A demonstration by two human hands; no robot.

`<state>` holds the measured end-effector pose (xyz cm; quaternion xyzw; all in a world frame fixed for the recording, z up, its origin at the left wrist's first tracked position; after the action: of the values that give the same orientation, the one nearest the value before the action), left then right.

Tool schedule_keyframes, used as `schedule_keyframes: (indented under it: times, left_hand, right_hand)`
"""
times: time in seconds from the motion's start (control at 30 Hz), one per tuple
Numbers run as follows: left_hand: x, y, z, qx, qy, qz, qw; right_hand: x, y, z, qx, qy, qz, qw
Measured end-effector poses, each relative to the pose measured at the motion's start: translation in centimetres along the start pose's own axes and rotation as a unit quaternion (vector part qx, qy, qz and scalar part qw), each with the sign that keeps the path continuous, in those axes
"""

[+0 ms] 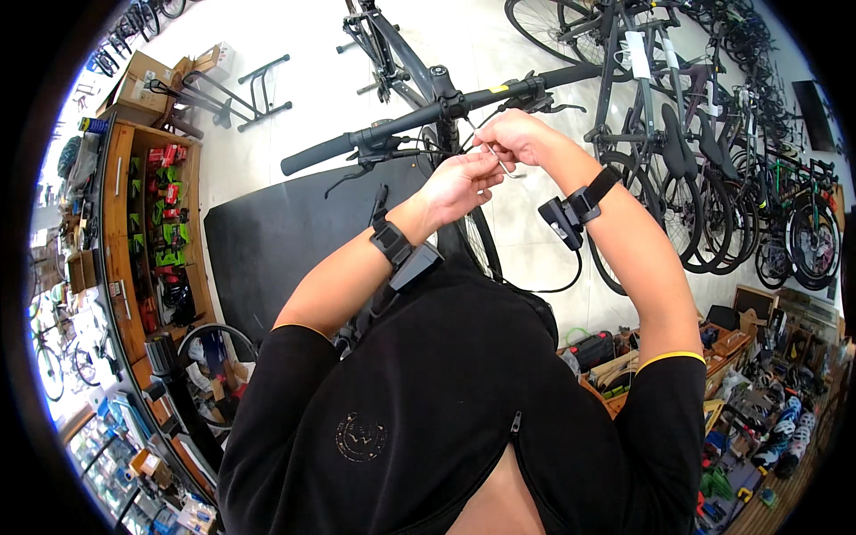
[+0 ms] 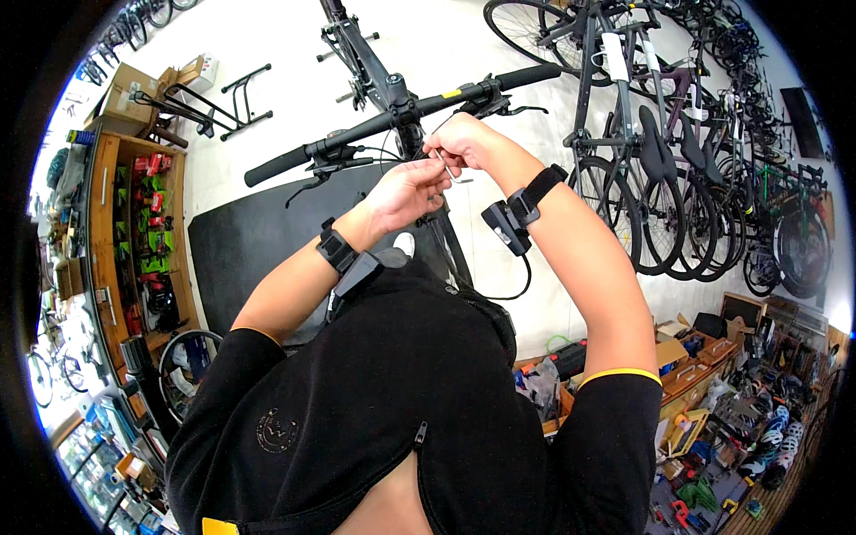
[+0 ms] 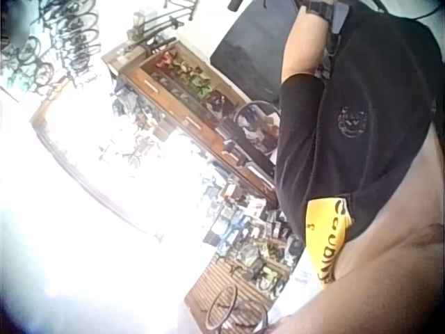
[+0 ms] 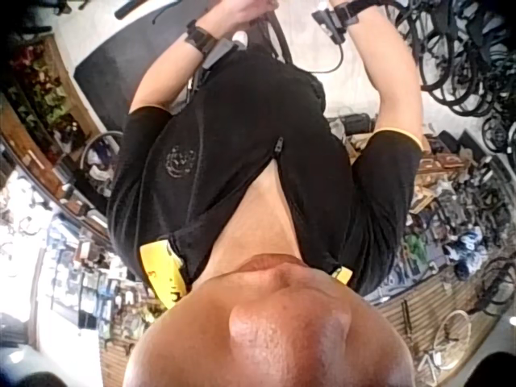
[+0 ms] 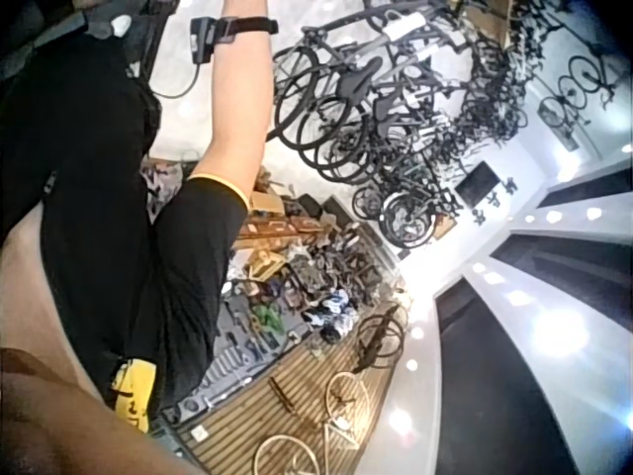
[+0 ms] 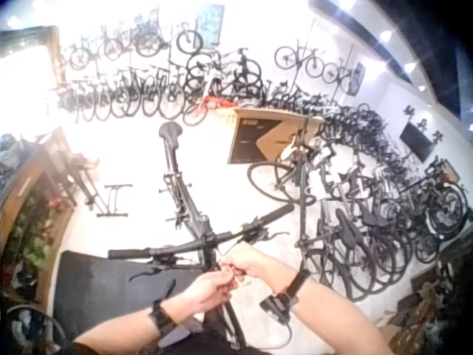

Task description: The person installs a bicycle handlebar onto the bike's stem using an Allen wrench. They align the bar, insert the bolts, and tighten them to secure the handlebar in place. The person then adjusts the brake levers and grip position on the handlebar.

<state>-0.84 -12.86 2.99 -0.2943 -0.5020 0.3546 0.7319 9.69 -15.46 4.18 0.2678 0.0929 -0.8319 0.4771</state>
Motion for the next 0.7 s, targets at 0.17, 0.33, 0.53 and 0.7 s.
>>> schedule_keyframes:
  times: [0.17, 0.33, 0.53, 0.7]
  left_hand:
    - [-0.1, 0.9, -0.7, 0.007, 0.002, -0.035, 0.999]
    - [0.2, -0.6, 0.0, 0.003, 0.053, 0.002, 0.999]
    - [0.0, 0.1, 0.2, -0.037, 0.028, 0.027, 0.999]
    - [-0.1, -0.1, 0.2, -0.020, 0.035, 0.041, 0.998]
  right_hand:
    - [-0.7, 0.3, 0.3, 0.057, -0.008, 0.082, 0.995]
    - [-0.1, 0.6, -0.2, 0.082, -0.010, 0.031, 0.996]
    - [-0.1, -0.1, -0.2, 0.007, -0.029, 0.027, 0.999]
    - [0.1, 0.0, -0.9, 0.010, -0.029, 0.052, 0.998]
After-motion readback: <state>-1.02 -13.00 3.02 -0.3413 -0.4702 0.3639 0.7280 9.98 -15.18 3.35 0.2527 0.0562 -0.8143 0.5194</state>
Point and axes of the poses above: each hand's wrist, its own z-axis away from the middle knuckle, its own y-axis out of the back of the hand, x = y × z, the point moved 8 cm from there along -z, towards the middle knuckle, and after that the axes turned 9 degrees about -y, right-handed, at the moved point
